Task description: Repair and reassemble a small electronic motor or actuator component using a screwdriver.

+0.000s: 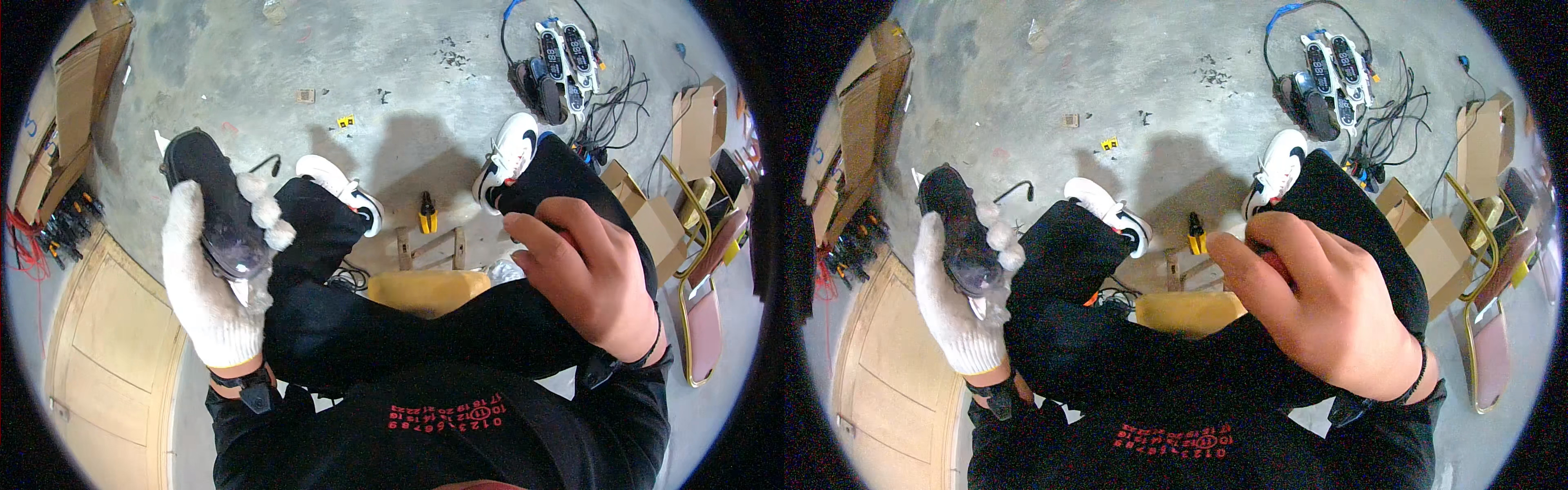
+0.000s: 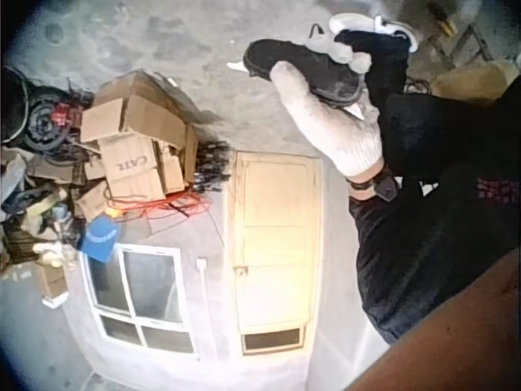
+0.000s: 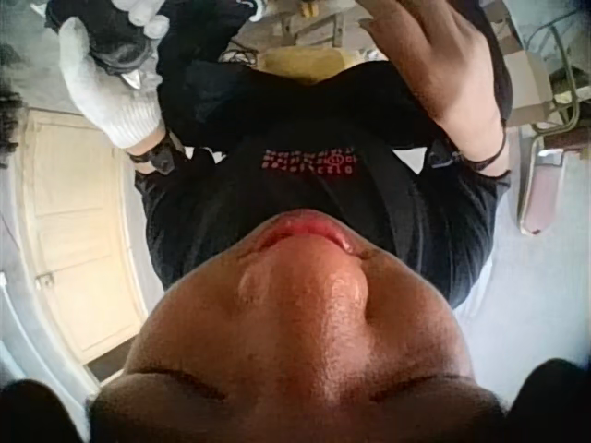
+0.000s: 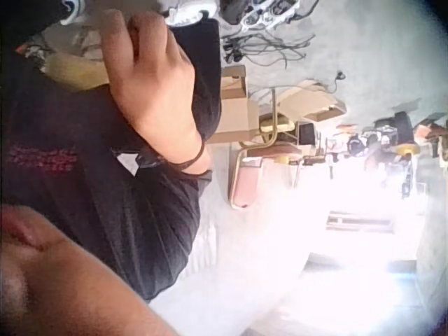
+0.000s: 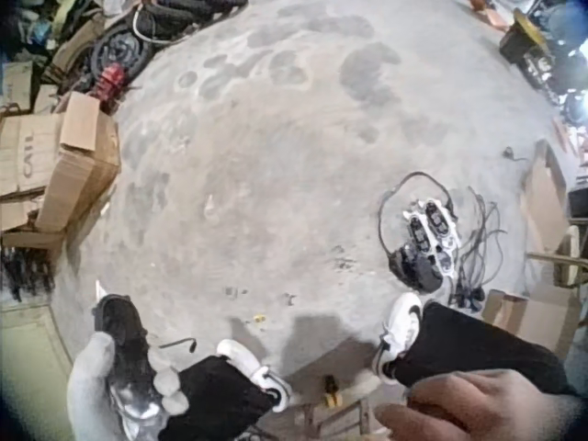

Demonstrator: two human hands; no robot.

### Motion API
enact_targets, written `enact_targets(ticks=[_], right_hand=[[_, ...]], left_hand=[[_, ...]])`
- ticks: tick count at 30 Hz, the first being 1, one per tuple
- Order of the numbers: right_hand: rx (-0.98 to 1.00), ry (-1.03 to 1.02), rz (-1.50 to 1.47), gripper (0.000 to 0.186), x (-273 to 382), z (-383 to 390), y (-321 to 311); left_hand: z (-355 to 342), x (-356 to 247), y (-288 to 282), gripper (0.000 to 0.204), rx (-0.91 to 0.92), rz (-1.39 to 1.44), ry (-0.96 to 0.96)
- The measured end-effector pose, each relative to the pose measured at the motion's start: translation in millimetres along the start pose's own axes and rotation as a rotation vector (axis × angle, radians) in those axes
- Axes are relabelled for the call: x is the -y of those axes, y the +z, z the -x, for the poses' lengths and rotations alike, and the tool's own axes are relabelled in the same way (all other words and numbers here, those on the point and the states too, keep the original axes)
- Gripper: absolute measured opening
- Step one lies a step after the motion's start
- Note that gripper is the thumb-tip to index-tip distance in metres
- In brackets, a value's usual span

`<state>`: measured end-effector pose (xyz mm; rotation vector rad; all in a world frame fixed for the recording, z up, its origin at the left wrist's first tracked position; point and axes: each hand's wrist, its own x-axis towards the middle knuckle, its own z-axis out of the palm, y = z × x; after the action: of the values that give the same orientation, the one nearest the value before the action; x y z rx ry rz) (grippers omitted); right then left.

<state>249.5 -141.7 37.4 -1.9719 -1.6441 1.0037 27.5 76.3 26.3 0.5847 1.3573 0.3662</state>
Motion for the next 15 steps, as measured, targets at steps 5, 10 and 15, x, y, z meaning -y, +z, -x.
enact_targets(ticks=[5, 10, 15], right_hand=[[0.018, 0.096, -0.06, 0.048, 1, 7, 0], [-0.04, 0.224, -0.051, 0.04, 1, 25, 11], [-0.151, 0.215, 0.084, 0.032, 16, 52, 17]], left_hand=[[14, 10, 0, 0.041, -0.058, 0.021, -0.032], [32, 24, -16, 0.044, -0.099, 0.074, -0.11], [67, 37, -35, 0.048, -0.025, 0.119, -0.037]])
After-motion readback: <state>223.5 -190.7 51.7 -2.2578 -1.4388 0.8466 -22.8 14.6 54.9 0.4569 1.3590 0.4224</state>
